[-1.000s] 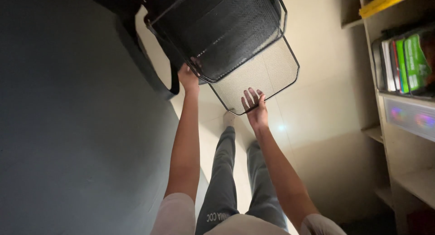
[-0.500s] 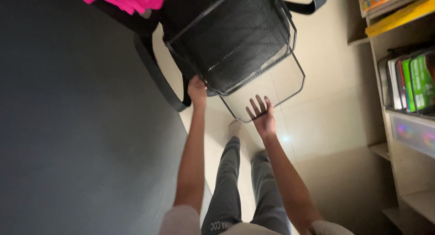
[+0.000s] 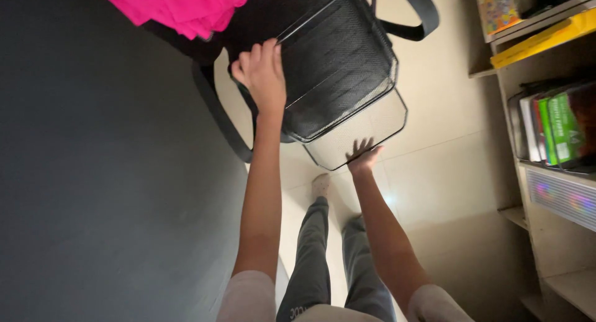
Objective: The person stacks black mesh trays on a chair, then moves them to a desk. They wipe a printer with a red cloth and handle a package of copy paper.
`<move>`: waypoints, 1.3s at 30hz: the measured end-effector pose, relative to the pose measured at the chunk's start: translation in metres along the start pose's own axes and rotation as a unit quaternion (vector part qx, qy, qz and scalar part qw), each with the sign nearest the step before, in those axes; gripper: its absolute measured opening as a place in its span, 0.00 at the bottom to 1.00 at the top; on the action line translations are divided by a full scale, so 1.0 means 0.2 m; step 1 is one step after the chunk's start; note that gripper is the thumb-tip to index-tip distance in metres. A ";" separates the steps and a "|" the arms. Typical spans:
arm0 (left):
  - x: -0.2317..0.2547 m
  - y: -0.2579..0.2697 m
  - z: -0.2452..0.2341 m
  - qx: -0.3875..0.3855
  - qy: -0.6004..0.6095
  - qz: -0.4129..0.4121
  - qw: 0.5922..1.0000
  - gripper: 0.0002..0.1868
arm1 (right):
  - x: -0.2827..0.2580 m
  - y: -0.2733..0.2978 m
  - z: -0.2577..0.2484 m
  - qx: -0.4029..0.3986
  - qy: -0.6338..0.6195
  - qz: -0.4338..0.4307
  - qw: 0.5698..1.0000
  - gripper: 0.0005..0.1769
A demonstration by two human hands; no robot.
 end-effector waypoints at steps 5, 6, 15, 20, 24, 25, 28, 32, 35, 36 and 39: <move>0.04 -0.01 -0.05 0.034 0.010 0.010 0.999 0.07 | -0.01 0.08 -0.46 0.093 -0.037 0.023 0.995 0.56; 0.05 -0.01 -0.04 0.025 0.010 0.002 1.000 0.06 | -0.03 0.17 -0.58 0.198 -0.051 0.039 0.978 0.55; 0.04 -0.01 -0.05 0.028 0.029 0.002 0.999 0.06 | 0.05 -0.15 -0.33 0.056 -0.020 0.046 0.997 0.60; 0.01 -0.05 -0.03 0.026 0.029 -0.003 0.999 0.04 | 0.08 -0.12 -0.06 0.063 -0.023 0.070 0.995 0.63; 0.03 -0.02 -0.05 0.019 0.033 -0.008 0.999 0.05 | 0.18 -0.15 0.16 0.126 0.012 0.087 0.988 0.60; 0.03 0.00 -0.04 0.019 0.029 -0.008 0.999 0.05 | 0.23 -0.22 -0.03 0.126 0.012 0.091 0.988 0.60; 0.04 -0.08 -0.09 0.052 0.008 0.014 0.998 0.05 | 0.24 -0.47 -0.08 -0.123 -0.039 0.076 0.989 0.61; 0.04 0.01 -0.07 0.001 0.067 -0.016 0.998 0.05 | 0.12 -0.09 -0.40 0.073 -0.001 0.136 0.988 0.65; 0.01 -0.03 -0.03 0.014 0.062 -0.016 0.998 0.06 | 0.09 -0.10 0.30 -0.019 -0.048 0.105 0.993 0.65; 0.01 0.00 -0.02 0.026 0.067 -0.015 0.997 0.07 | 0.08 -0.09 0.46 -0.043 -0.064 0.096 0.992 0.65; 0.03 -0.04 -0.06 -0.007 0.048 -0.020 0.999 0.05 | 0.15 -0.44 0.34 -0.116 -0.115 0.061 0.985 0.65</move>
Point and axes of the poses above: each hand's wrist, its own y-axis away from the middle knuckle, its own z-axis out of the palm, x = y × z, the point moved 10 cm from there along -y, towards the middle knuckle, and after that the axes turned 4 degrees about -x, right-handed, at the moved point
